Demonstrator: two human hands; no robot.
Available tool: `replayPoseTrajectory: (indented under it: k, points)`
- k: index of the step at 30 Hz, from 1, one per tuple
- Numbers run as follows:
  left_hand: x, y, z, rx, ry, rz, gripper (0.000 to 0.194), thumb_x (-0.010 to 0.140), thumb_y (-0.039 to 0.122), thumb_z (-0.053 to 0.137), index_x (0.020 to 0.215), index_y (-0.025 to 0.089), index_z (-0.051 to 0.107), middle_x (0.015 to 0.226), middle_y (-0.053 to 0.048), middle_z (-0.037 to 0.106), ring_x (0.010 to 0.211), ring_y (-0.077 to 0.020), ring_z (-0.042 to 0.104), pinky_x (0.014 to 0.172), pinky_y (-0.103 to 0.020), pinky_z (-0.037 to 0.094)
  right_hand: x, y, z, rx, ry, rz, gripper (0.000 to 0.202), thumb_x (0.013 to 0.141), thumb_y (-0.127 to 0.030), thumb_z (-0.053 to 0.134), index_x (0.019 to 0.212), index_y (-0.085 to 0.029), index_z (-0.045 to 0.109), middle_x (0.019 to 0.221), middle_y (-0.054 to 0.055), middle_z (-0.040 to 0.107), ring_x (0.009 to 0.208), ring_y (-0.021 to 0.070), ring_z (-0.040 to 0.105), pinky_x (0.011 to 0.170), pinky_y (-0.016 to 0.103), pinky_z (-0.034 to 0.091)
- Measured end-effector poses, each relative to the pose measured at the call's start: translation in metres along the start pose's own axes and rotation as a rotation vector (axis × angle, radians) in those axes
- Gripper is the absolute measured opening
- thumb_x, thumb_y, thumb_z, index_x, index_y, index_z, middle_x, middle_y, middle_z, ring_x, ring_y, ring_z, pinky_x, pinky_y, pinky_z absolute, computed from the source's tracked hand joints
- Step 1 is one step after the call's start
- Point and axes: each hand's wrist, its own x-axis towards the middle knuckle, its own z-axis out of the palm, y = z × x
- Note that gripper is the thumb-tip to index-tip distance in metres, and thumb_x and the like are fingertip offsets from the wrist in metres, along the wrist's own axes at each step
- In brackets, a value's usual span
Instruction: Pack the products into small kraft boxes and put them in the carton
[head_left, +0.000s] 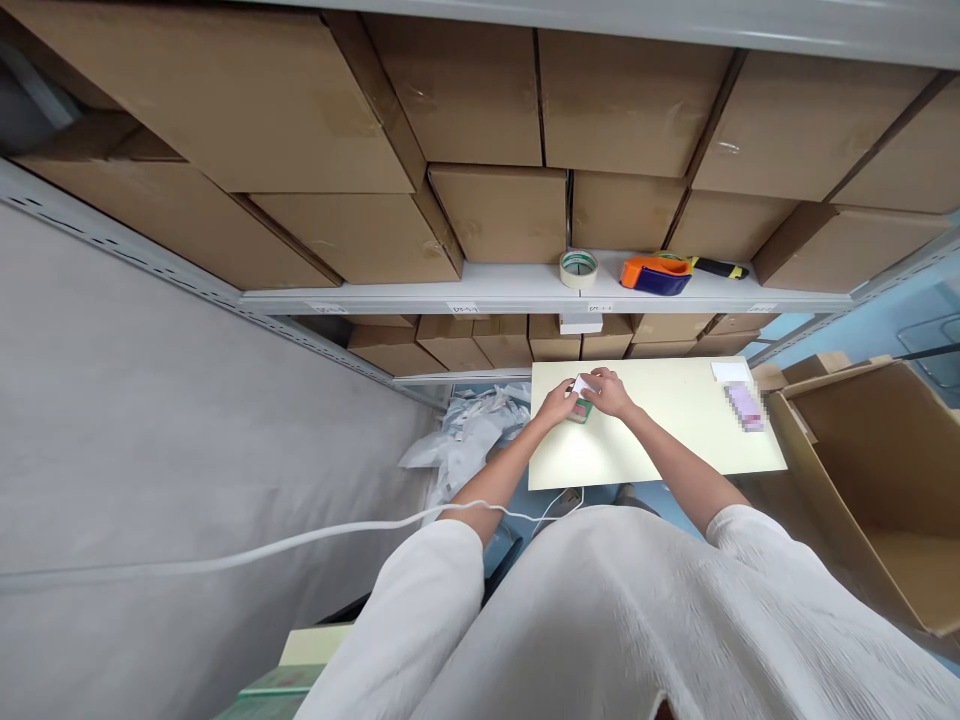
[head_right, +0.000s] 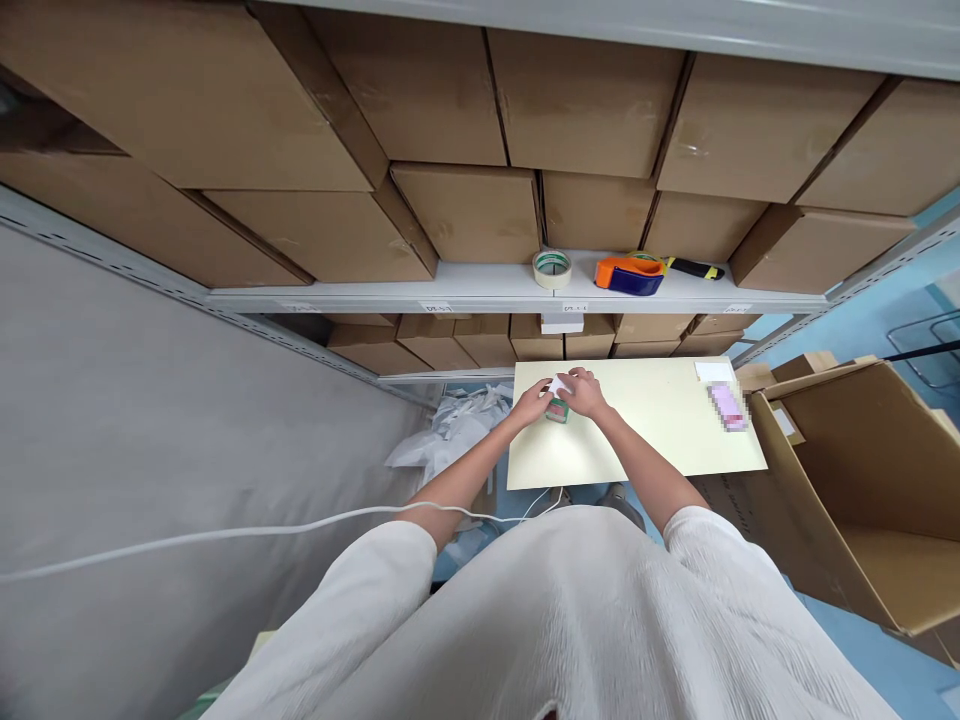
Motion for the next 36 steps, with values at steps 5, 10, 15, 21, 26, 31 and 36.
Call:
replayPoseTrajectory:
  k: [5, 10, 15, 21, 26, 31, 36]
  points:
    - [-0.003, -0.014, -0.018, 0.065, -0.133, 0.041, 0.064, 0.087, 0.028, 0.071, 0.15, 0.021, 0.063, 0.128, -0.009, 0.076, 0.1, -0.0226, 0.074, 0.097, -0.033, 0.057, -0.017, -0.003, -0.01, -0.181, -0.13, -0.119, 0.064, 0.096, -0.043, 0.073, 0.158, -0.036, 0.058, 0.148, 0.014, 0.058, 0.13, 0.0379, 0.05, 0.11, 0.053, 0.043]
    - [-0.006, -0.023, -0.025, 0.04, -0.252, 0.101, 0.088, 0.084, 0.038, 0.08, 0.164, 0.023, 0.048, 0.122, -0.008, 0.073, 0.089, -0.0173, 0.071, 0.087, -0.029, 0.057, -0.022, -0.003, -0.014, -0.244, -0.206, -0.289, 0.061, 0.101, -0.028, 0.062, 0.161, -0.024, 0.053, 0.148, 0.016, 0.06, 0.128, 0.0351, 0.054, 0.109, 0.046, 0.045]
    - [-0.008, -0.028, -0.024, -0.019, -0.28, 0.082, 0.09, 0.081, 0.04, 0.084, 0.163, 0.026, 0.049, 0.12, -0.005, 0.071, 0.077, -0.013, 0.068, 0.078, -0.026, 0.056, -0.024, -0.006, -0.013, -0.352, -0.189, -0.347, 0.067, 0.095, -0.028, 0.07, 0.159, -0.021, 0.052, 0.151, 0.019, 0.058, 0.13, 0.0383, 0.055, 0.107, 0.047, 0.046]
    - [-0.008, -0.036, -0.018, 0.006, -0.207, 0.138, 0.084, 0.082, 0.04, 0.086, 0.158, 0.022, 0.055, 0.12, -0.005, 0.07, 0.077, -0.0108, 0.066, 0.083, -0.026, 0.055, -0.02, -0.019, -0.006, -0.338, -0.185, -0.349, 0.064, 0.087, -0.035, 0.083, 0.142, -0.014, 0.059, 0.13, 0.024, 0.067, 0.123, 0.04, 0.06, 0.107, 0.046, 0.048]
    - [-0.008, -0.04, -0.018, 0.025, -0.185, 0.165, 0.089, 0.078, 0.041, 0.091, 0.157, 0.023, 0.055, 0.127, -0.008, 0.069, 0.087, -0.0155, 0.071, 0.088, -0.031, 0.058, -0.025, -0.028, -0.019, -0.569, -0.261, -0.473, 0.057, 0.099, -0.036, 0.067, 0.145, -0.005, 0.052, 0.132, 0.028, 0.063, 0.119, 0.0383, 0.062, 0.099, 0.046, 0.052]
    - [-0.006, -0.038, -0.017, 0.075, -0.151, 0.206, 0.087, 0.076, 0.045, 0.094, 0.152, 0.022, 0.059, 0.129, -0.011, 0.068, 0.099, -0.0228, 0.072, 0.094, -0.038, 0.06, -0.028, -0.03, -0.038, -0.55, -0.278, -0.471, 0.041, 0.105, -0.028, 0.049, 0.142, -0.01, 0.054, 0.131, 0.022, 0.068, 0.114, 0.0322, 0.065, 0.096, 0.042, 0.051]
    - [-0.008, -0.036, -0.015, 0.106, -0.117, 0.25, 0.083, 0.075, 0.038, 0.092, 0.149, 0.02, 0.059, 0.14, -0.015, 0.063, 0.112, -0.0282, 0.071, 0.101, -0.043, 0.058, -0.018, -0.028, -0.041, -0.127, -0.011, -0.113, 0.038, 0.112, -0.034, 0.027, 0.139, -0.021, 0.05, 0.119, 0.013, 0.073, 0.094, 0.0283, 0.068, 0.082, 0.038, 0.051]
